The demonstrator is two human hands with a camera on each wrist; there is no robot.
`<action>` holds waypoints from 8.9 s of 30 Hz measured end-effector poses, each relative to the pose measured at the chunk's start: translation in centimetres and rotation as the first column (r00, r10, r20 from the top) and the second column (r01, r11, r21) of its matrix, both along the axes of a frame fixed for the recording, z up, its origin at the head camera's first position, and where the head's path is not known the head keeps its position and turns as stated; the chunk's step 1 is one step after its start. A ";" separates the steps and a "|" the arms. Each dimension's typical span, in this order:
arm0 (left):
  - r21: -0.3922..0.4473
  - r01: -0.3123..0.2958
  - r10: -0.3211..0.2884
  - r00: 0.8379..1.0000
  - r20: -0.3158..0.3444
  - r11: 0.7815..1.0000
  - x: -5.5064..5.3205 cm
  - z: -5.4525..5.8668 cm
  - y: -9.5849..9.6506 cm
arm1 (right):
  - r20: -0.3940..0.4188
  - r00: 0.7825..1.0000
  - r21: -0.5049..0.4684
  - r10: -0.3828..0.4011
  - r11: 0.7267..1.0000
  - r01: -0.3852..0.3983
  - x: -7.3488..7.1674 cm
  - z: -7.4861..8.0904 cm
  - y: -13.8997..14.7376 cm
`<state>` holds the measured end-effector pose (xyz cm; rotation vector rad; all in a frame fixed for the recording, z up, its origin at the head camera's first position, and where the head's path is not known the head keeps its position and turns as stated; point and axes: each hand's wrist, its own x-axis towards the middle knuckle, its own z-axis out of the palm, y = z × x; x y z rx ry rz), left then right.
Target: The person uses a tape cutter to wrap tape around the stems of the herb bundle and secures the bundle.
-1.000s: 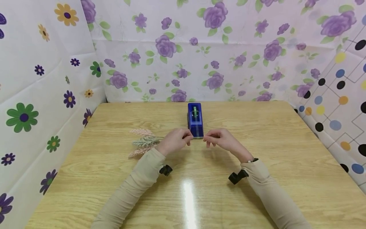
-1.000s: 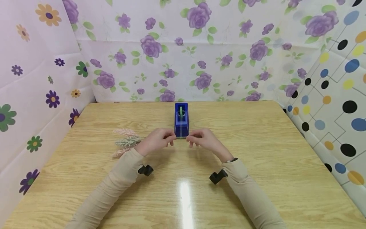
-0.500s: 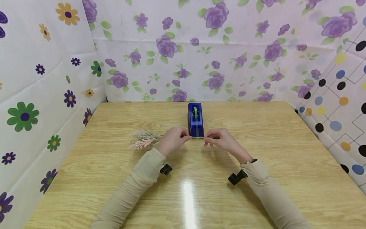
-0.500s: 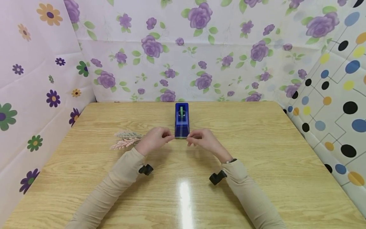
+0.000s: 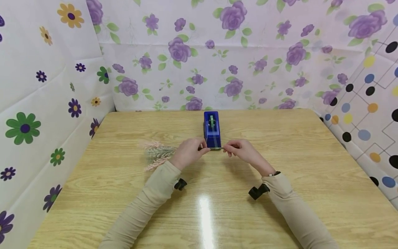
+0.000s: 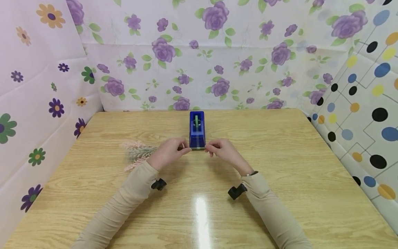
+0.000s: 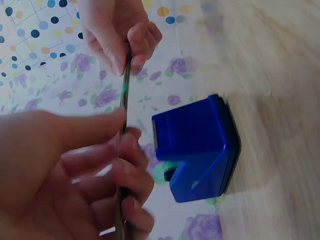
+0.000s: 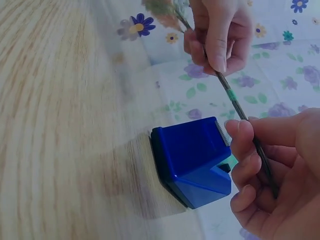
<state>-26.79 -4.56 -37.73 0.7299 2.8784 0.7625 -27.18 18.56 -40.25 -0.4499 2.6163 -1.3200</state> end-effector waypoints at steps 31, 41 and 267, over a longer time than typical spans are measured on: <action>0.012 0.023 -0.024 0.996 0.082 1.000 -0.6 0.1 -0.7 | -0.096 0.993 0.010 -0.066 0.998 0.067 0.4 0.6 -0.1; 0.028 0.019 -0.019 1.000 -0.002 0.999 -0.5 0.4 -1.1 | -0.103 0.993 0.003 -0.055 0.998 0.056 0.3 0.4 -0.2; 0.197 0.227 -0.279 0.912 0.301 0.954 -2.7 -1.6 -2.3 | 0.219 0.963 -0.318 0.155 0.945 -0.080 0.1 -1.0 0.2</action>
